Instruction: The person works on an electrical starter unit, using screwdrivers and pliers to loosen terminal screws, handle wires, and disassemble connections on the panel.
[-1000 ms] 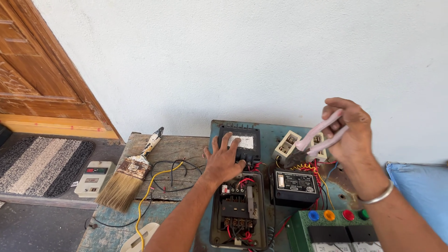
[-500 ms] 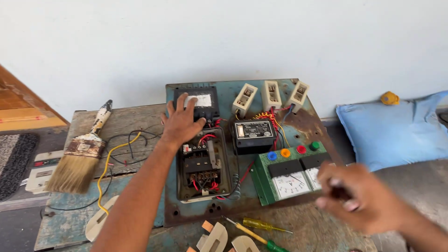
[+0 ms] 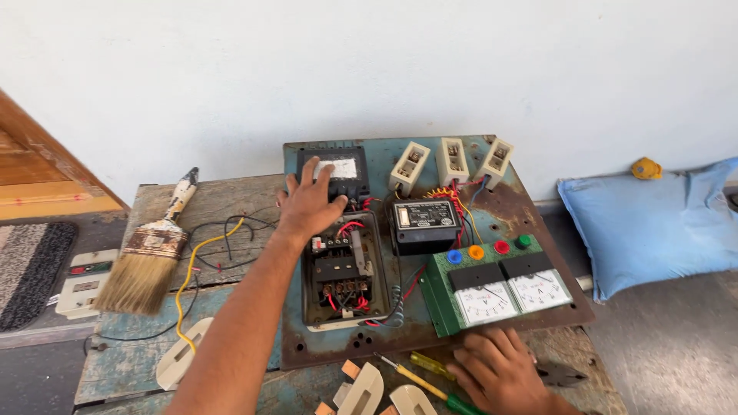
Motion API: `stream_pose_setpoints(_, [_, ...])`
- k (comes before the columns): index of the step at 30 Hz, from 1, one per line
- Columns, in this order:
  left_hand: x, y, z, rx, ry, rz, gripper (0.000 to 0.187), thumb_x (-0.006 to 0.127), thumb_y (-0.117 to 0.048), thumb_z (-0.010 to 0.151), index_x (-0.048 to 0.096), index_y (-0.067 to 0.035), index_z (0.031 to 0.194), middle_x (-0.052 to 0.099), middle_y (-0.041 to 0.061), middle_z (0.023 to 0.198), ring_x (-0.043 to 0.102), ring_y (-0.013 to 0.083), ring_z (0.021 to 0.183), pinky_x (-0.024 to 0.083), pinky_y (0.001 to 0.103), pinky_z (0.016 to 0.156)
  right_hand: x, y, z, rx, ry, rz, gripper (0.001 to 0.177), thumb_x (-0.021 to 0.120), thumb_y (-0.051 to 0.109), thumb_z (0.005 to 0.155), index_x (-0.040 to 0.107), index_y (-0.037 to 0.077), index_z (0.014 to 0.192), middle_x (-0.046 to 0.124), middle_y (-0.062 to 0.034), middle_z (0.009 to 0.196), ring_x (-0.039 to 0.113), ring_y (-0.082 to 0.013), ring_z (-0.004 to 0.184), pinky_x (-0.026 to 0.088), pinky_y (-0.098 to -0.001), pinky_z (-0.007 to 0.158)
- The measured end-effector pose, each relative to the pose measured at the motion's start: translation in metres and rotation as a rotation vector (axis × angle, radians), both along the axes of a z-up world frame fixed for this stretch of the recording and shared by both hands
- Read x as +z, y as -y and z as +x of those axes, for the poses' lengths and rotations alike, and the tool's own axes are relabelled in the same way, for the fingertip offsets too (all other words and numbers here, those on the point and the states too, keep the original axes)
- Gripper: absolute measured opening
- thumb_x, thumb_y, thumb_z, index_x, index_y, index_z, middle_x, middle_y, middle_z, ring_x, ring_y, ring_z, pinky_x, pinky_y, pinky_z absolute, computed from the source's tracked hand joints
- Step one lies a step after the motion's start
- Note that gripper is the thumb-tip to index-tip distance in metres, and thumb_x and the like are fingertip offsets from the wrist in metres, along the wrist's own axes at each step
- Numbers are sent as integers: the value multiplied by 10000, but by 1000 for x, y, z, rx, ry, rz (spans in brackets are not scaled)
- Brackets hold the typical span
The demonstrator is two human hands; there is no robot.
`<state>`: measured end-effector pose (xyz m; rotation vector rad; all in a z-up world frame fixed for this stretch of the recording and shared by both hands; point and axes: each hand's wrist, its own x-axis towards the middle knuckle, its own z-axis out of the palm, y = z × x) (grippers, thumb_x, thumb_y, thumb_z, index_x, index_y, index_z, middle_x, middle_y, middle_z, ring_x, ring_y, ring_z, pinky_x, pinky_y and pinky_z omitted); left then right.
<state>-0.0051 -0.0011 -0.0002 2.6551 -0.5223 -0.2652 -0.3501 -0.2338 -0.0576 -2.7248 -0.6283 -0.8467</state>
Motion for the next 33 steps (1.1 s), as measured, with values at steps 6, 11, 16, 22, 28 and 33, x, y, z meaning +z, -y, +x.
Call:
stream_pose_setpoints(6, [6,1,-2,5,-26,-24,765,628,-402,918,292,-252,1588,61,27,1702,65,503,1526,101,690,1221,-74,42,-29,91,-464,-16,184,806,289,841,742,118,867,769,-63,946,765,-206,929,625,-366,730])
stream_pose_setpoints(11, [4,-1,-1,8,-27,-47,764,636,-377,907,298,-251,1581,74,23,1699,83,508,1517,120,689,1218,-55,64,-23,19,-693,155,220,833,235,819,761,105,981,778,-76,950,766,-202,899,630,-354,738])
stream_pose_setpoints(16, [-1,-2,1,10,-8,-32,738,631,-392,916,318,-266,1572,93,15,1696,113,499,1517,150,699,1213,36,73,15,-172,-717,586,323,861,182,797,780,92,1096,787,-89,953,768,-199,869,635,-342,747])
stream_pose_setpoints(22, [-5,0,3,22,0,-17,736,629,-407,913,318,-289,1569,91,1,1698,118,507,1517,187,693,1207,133,50,138,62,-208,1241,265,702,234,991,672,16,1139,685,-39,979,687,-127,899,605,-274,815])
stream_pose_setpoints(28, [-4,0,1,20,10,-13,735,631,-403,923,308,-289,1573,93,8,1696,121,519,1512,195,693,1206,150,-8,263,102,-160,954,252,616,223,1030,666,25,1178,737,-62,1046,745,-176,993,643,-321,912])
stream_pose_setpoints(33, [0,0,1,20,-3,-16,736,642,-383,919,314,-280,1570,102,12,1690,119,522,1510,205,687,1204,134,-19,303,131,-304,1021,308,636,168,999,608,-27,1236,713,-114,1036,716,-190,972,610,-343,856])
